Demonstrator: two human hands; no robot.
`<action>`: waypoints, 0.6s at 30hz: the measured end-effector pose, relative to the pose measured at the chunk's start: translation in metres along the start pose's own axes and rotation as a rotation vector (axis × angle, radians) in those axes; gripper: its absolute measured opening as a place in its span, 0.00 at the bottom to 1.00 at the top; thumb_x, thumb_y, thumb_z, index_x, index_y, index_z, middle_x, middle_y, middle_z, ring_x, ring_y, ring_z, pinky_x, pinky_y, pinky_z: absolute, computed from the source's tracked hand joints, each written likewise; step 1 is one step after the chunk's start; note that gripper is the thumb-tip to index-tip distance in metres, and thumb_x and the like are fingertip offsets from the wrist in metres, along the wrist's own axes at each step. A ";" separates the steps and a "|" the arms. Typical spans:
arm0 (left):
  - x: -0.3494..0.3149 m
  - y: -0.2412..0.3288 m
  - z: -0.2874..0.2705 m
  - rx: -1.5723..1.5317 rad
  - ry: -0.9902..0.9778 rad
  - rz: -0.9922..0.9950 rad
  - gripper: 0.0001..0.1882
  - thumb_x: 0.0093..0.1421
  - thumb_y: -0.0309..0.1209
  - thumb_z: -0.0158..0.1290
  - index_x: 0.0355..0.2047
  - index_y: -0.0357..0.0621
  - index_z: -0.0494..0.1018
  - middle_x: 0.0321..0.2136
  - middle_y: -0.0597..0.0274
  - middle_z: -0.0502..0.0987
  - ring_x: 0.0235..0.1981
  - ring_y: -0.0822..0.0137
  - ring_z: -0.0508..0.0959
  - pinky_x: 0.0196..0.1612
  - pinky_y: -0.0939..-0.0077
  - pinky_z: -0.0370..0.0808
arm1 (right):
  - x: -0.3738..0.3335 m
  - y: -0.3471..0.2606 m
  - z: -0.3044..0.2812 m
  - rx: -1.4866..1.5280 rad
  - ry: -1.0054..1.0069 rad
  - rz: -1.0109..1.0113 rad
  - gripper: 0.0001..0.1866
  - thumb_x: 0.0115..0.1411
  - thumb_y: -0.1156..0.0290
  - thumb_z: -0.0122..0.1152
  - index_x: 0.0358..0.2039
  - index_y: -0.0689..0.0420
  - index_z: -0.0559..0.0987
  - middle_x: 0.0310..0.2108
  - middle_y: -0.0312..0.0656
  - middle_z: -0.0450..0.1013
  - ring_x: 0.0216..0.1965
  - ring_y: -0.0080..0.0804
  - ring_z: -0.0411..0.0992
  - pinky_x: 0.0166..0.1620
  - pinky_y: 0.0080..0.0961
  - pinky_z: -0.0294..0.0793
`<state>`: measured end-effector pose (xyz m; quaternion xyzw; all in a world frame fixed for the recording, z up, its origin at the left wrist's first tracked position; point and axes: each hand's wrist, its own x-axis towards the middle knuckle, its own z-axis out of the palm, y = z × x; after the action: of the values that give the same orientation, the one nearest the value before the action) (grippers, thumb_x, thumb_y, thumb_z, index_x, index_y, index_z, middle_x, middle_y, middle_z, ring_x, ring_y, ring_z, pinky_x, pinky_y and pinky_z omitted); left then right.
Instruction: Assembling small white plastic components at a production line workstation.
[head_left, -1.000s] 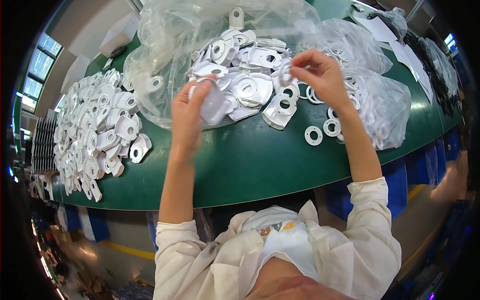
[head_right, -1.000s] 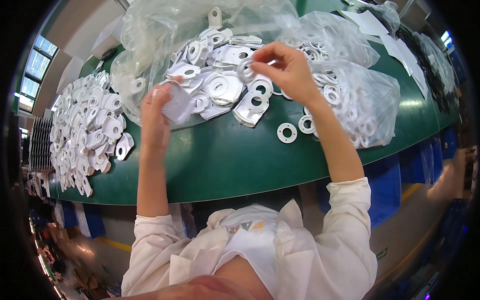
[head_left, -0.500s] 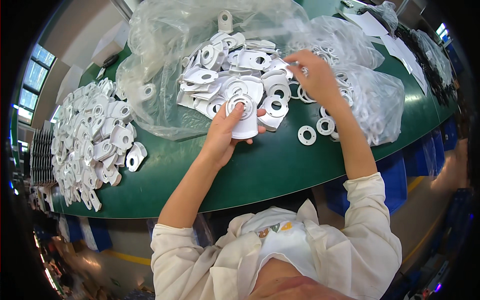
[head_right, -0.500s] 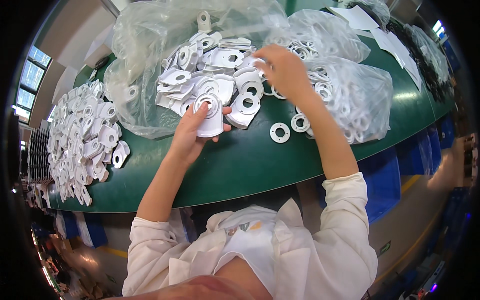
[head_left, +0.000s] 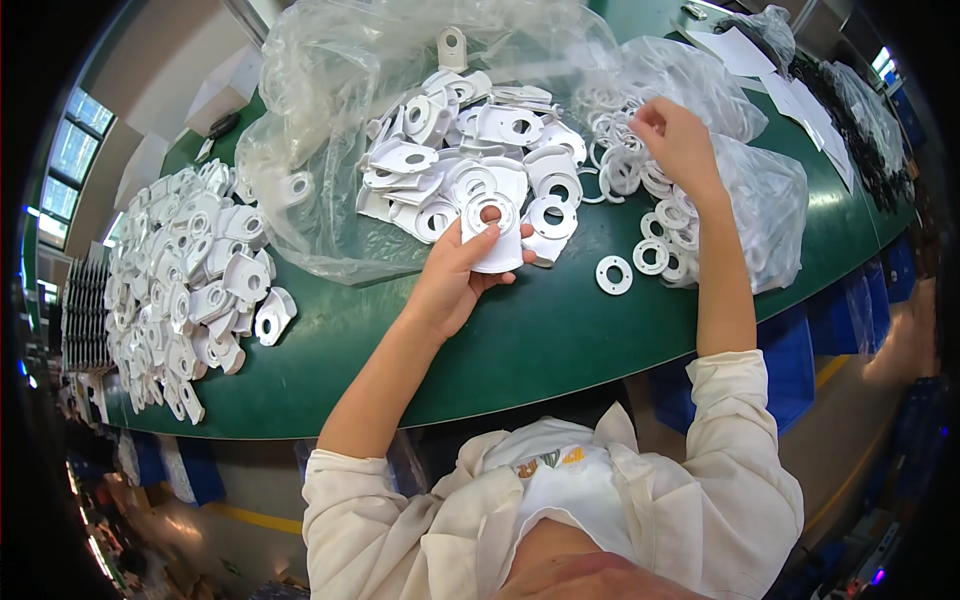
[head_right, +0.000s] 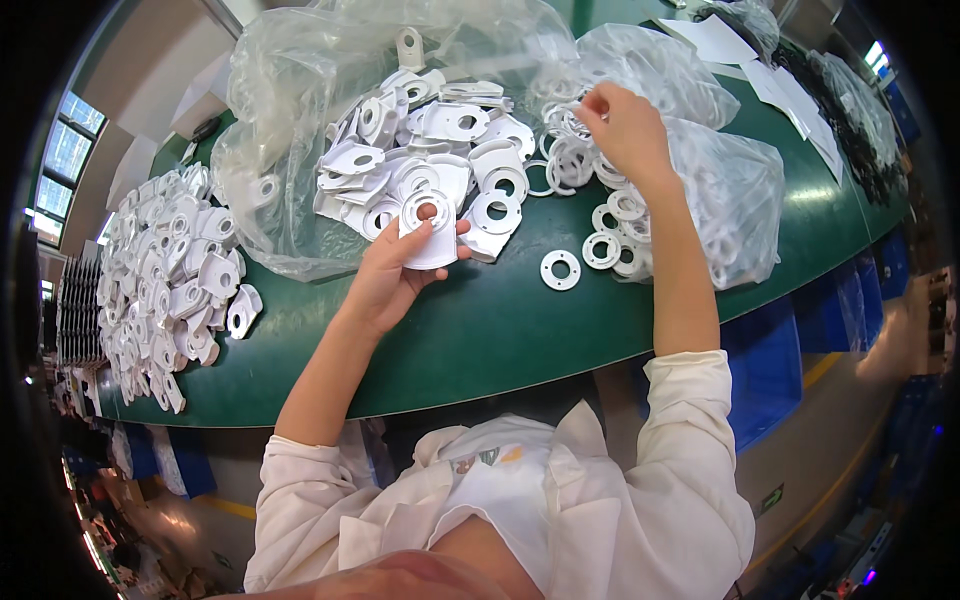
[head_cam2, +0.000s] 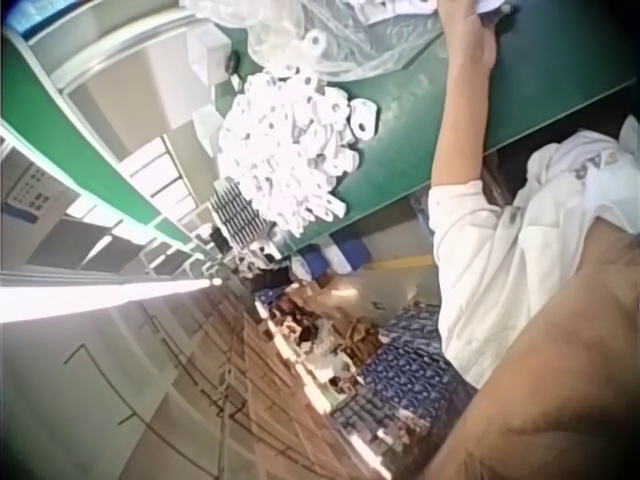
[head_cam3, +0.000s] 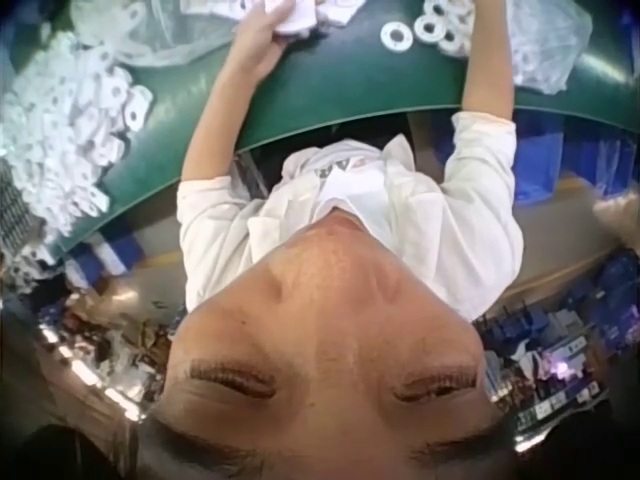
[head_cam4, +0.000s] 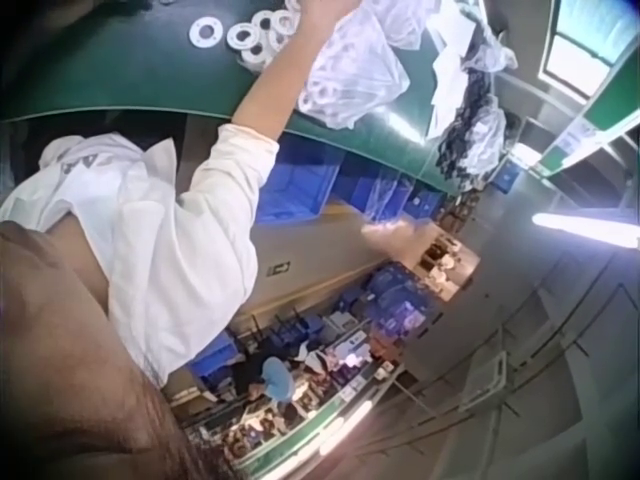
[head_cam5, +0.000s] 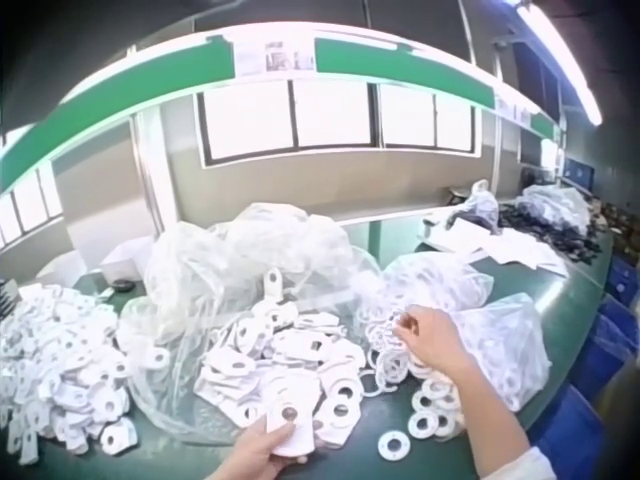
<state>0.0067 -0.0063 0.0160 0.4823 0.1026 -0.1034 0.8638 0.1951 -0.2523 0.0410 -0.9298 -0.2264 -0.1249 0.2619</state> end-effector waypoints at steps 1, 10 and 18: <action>0.001 -0.002 -0.002 0.015 -0.008 0.013 0.19 0.65 0.33 0.46 0.54 0.42 0.60 0.44 0.54 0.76 0.37 0.66 0.80 0.30 0.80 0.76 | 0.002 -0.007 0.000 0.062 0.131 -0.004 0.09 0.54 0.67 0.62 0.32 0.60 0.77 0.27 0.42 0.76 0.29 0.34 0.74 0.34 0.28 0.72; 0.000 0.002 0.004 0.020 0.017 0.089 0.21 0.61 0.29 0.53 0.53 0.44 0.61 0.43 0.56 0.76 0.38 0.70 0.79 0.31 0.82 0.73 | -0.003 -0.042 0.014 0.456 0.290 -0.306 0.07 0.60 0.76 0.55 0.38 0.57 0.79 0.33 0.38 0.75 0.33 0.26 0.72 0.33 0.21 0.69; -0.002 0.002 -0.001 0.073 0.125 0.164 0.22 0.54 0.27 0.60 0.47 0.44 0.65 0.38 0.62 0.77 0.33 0.73 0.79 0.27 0.83 0.72 | -0.052 -0.103 0.047 0.772 -0.339 -0.469 0.11 0.57 0.79 0.58 0.42 0.58 0.79 0.34 0.36 0.74 0.35 0.23 0.70 0.37 0.17 0.68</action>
<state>0.0056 -0.0038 0.0175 0.5257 0.1126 -0.0056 0.8432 0.1056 -0.1669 0.0279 -0.6958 -0.4992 0.0657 0.5122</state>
